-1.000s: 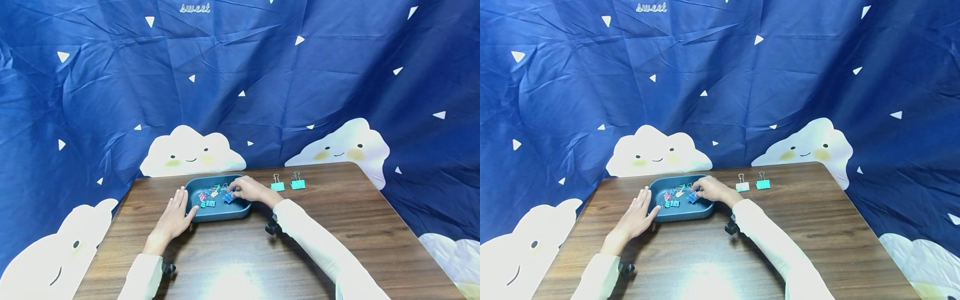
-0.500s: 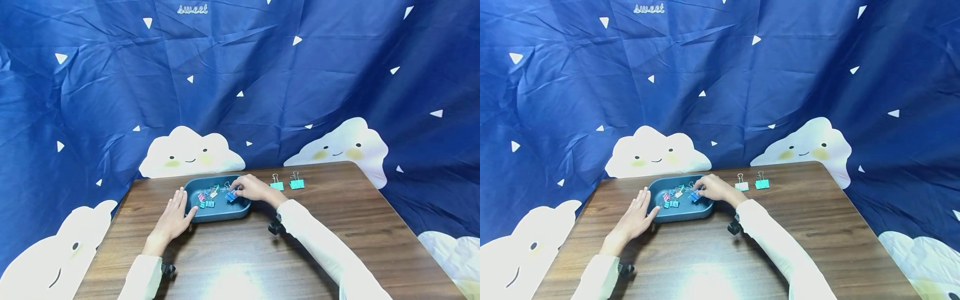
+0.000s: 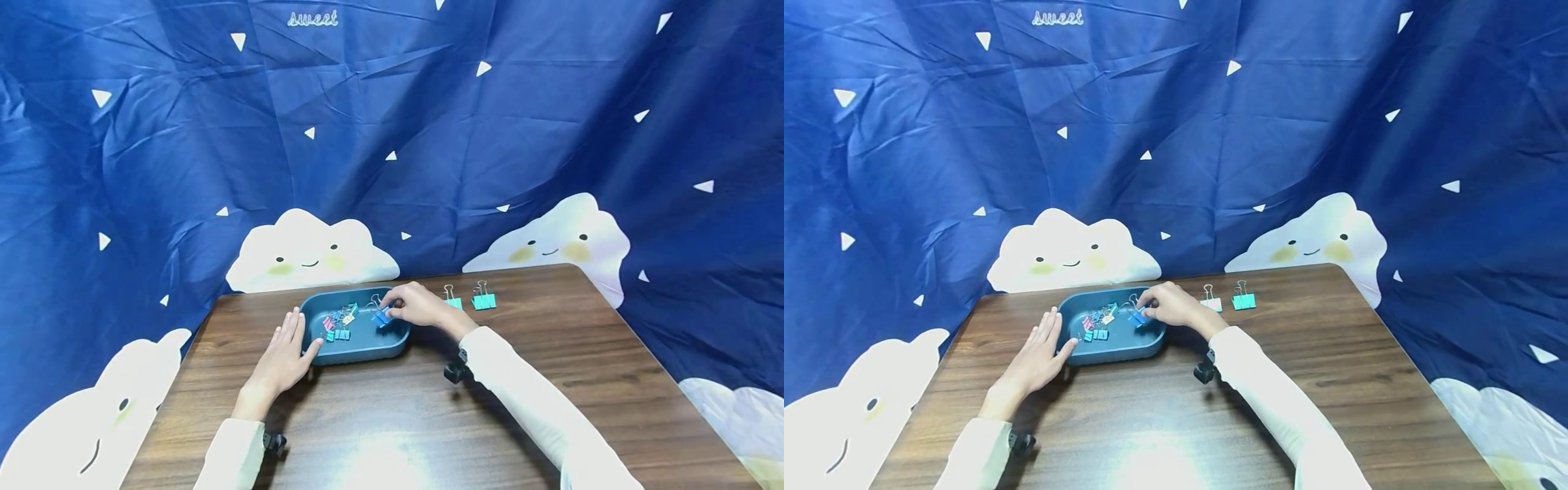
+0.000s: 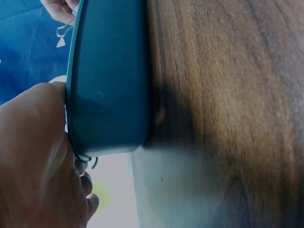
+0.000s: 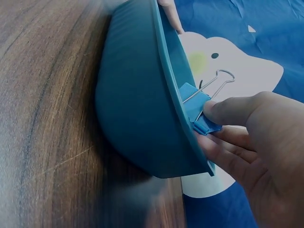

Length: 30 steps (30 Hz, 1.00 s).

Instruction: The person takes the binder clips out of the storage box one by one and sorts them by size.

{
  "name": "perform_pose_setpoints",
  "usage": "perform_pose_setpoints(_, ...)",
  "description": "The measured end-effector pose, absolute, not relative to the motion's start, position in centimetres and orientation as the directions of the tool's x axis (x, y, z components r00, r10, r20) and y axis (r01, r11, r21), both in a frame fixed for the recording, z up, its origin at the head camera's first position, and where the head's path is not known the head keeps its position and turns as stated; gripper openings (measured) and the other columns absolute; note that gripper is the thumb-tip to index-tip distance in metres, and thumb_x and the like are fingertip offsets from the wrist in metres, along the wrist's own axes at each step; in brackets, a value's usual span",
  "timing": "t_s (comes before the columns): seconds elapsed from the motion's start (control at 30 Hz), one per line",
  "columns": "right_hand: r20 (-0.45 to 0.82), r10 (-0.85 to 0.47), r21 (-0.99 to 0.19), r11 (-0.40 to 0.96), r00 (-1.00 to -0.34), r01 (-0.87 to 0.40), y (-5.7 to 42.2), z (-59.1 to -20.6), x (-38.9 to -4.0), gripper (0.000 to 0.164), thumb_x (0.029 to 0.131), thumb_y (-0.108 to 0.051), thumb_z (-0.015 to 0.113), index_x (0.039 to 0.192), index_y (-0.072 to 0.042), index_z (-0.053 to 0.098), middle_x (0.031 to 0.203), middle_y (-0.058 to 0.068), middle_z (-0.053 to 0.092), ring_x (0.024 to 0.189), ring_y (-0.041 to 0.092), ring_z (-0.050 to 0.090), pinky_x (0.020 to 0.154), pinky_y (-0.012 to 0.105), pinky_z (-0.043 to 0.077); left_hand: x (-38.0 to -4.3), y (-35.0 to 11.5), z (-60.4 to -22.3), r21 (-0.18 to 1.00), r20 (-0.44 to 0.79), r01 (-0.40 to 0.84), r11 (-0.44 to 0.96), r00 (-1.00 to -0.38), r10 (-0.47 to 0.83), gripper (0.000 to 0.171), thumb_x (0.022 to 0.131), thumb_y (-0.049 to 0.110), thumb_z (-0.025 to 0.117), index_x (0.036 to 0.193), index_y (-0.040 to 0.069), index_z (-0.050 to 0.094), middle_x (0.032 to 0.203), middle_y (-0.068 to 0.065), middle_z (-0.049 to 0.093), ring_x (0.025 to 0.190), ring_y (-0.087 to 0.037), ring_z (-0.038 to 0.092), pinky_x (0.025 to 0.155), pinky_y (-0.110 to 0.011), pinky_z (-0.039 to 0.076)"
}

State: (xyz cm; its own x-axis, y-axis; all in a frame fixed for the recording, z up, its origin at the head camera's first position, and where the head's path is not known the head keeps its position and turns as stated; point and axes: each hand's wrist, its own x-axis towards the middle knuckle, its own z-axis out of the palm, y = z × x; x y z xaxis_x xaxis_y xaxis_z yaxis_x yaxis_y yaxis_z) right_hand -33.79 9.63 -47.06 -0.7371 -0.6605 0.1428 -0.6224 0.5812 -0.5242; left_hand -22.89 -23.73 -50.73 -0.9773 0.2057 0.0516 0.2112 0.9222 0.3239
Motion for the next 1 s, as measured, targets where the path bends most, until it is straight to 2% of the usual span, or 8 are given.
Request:
perform_pose_setpoints(0.13,0.147,-0.656,-0.526,0.583,-0.741,-0.620,10.0,-46.8,-33.8,0.017,0.100,-0.017,0.074,0.115,-0.017,0.082,0.114,-0.003,0.080,0.095,0.008,0.070,0.088,0.031,0.061,-23.1,-23.8,-50.5,0.324,0.038,0.207,0.923,-0.978,0.206,0.086,0.113,0.054,0.040,0.166,-0.010,0.017,0.177,-0.027,0.009,0.166,-0.045,0.010,0.134,-0.061,0.015)
perform_pose_setpoints(0.37,0.160,-0.646,-0.544,0.573,-0.746,-0.613,10.4,-46.1,-33.7,0.017,0.100,-0.017,0.074,0.115,-0.018,0.083,0.112,0.000,0.080,0.101,0.019,0.074,0.090,0.035,0.062,-23.3,-23.9,-50.3,0.319,0.022,0.204,0.925,-0.978,0.208,0.086,0.113,0.054,0.040,0.166,-0.009,0.016,0.178,-0.026,0.008,0.166,-0.045,0.011,0.134,-0.061,0.016)
perform_pose_setpoints(0.57,0.172,-0.623,-0.562,0.574,-0.763,-0.596,11.0,-46.0,-33.8,0.018,0.100,-0.016,0.074,0.114,-0.019,0.084,0.109,-0.002,0.080,0.093,0.010,0.069,0.085,0.032,0.060,-23.4,-24.0,-50.1,0.318,0.042,0.211,0.924,-0.977,0.209,0.085,0.113,0.053,0.041,0.166,-0.010,0.018,0.176,-0.028,0.012,0.165,-0.046,0.013,0.133,-0.062,0.018)
perform_pose_setpoints(0.7,0.176,-0.610,-0.578,0.572,-0.773,-0.582,11.5,-46.1,-33.7,0.019,0.100,-0.016,0.074,0.116,-0.017,0.084,0.108,-0.002,0.080,0.087,0.010,0.064,0.081,0.030,0.057,-23.4,-24.0,-50.1,0.321,0.025,0.203,0.925,-0.978,0.206,0.085,0.113,0.052,0.041,0.166,-0.009,0.017,0.177,-0.027,0.011,0.165,-0.045,0.012,0.134,-0.061,0.017)
perform_pose_setpoints(1.0,0.200,-0.584,-0.599,0.563,-0.787,-0.570,12.4,-45.8,-33.3,0.018,0.100,-0.018,0.076,0.116,-0.017,0.084,0.108,-0.004,0.080,0.091,0.010,0.067,0.083,0.032,0.058,-23.5,-24.1,-50.3,0.323,0.022,0.203,0.924,-0.978,0.208,0.086,0.113,0.054,0.041,0.167,-0.008,0.016,0.178,-0.026,0.009,0.166,-0.044,0.011,0.134,-0.061,0.017)
